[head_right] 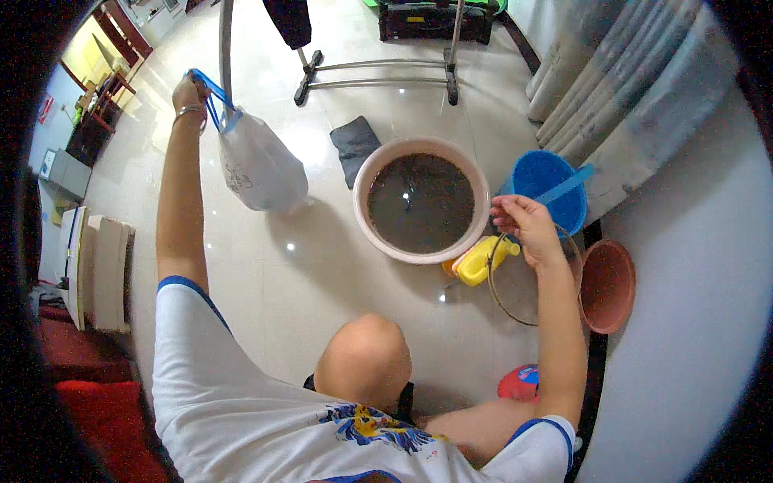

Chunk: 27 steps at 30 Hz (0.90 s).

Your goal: The person wipes a window screen and frame with a blue cloth. They then squat on the floor to wash the cloth in a basin, pack a flower into a plastic bag, and wipe a small potted plant.

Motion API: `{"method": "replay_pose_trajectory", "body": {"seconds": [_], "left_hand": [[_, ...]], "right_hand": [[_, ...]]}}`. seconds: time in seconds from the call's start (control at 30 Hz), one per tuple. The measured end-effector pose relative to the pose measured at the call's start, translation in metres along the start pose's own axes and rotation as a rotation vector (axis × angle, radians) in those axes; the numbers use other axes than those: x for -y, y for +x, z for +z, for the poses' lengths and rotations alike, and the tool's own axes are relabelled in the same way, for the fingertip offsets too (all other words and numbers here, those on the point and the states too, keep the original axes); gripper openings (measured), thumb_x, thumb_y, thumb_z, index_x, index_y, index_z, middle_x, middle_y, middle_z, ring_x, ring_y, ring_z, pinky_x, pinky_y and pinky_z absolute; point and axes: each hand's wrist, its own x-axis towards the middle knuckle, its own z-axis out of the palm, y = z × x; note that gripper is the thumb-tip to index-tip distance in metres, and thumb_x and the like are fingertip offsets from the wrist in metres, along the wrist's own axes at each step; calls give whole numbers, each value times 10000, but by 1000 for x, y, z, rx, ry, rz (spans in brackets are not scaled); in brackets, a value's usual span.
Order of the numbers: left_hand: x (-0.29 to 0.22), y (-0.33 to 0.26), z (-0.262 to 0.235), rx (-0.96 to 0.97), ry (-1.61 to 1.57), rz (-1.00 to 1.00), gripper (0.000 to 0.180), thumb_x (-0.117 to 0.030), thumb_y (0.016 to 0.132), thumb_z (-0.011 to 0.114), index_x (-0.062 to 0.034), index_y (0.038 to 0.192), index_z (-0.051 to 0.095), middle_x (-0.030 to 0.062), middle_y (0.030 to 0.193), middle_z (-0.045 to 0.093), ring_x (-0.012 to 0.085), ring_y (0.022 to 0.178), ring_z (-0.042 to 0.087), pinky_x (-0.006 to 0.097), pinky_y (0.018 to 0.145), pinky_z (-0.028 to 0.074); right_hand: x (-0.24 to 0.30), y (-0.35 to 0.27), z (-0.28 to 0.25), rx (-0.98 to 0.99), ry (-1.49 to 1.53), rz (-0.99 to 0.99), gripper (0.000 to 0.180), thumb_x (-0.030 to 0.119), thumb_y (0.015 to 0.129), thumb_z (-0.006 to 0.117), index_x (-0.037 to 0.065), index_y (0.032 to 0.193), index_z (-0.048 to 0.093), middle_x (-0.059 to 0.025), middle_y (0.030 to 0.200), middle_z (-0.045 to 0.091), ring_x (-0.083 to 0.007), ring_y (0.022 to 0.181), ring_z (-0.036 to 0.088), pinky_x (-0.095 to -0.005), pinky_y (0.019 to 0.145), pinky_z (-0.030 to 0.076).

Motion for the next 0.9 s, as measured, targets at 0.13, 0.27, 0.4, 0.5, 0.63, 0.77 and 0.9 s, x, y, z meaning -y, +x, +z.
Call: {"method": "replay_pose_trajectory", "body": {"seconds": [0.13,0.27,0.4,0.5,0.63,0.77,0.9], "left_hand": [[56,14,-20,-55,-32,-72,220,-132,874,453,-78,661,452,28,552,408,143,448,383,302,475,411],[69,30,-30,54,25,72,198,-136,881,432,-65,701,474,24,578,442,135,484,415,293,517,448],[95,33,-39,91,824,215,313,-267,833,480,-7,769,642,101,674,603,164,625,554,314,572,426],[132,35,-55,226,1247,281,355,-321,791,493,-30,905,661,239,849,632,357,835,620,407,739,464],[174,27,-61,164,1302,329,426,-312,729,548,-13,1018,635,233,927,635,358,917,606,400,823,455],[188,3,-56,278,1128,531,531,-275,700,604,50,1118,556,268,1068,582,352,1037,547,394,900,399],[172,-41,-27,278,1408,630,578,-344,741,627,29,1171,523,259,1140,543,394,1062,500,431,936,369]], "right_hand": [[-6,30,29,-9,-42,49,191,182,900,533,30,965,629,-37,858,638,-95,710,581,-244,681,483],[-15,56,41,8,-44,86,196,180,900,530,32,983,627,-35,853,637,-93,712,580,-242,677,479],[-34,77,53,46,-51,111,202,190,898,534,35,988,628,-32,851,637,-90,714,581,-235,671,474],[-51,84,53,55,-41,130,209,201,895,540,34,981,630,-28,849,636,-84,717,577,-225,666,468],[-57,71,37,17,-89,124,212,206,890,549,28,965,635,-23,844,632,-77,721,567,-213,654,458],[-57,39,0,-60,-196,125,236,222,896,540,28,997,629,-36,888,627,-88,764,558,-220,702,451],[-62,-26,-51,-127,-201,59,233,216,904,531,22,990,625,-37,895,624,-90,773,557,-223,714,460]]}}
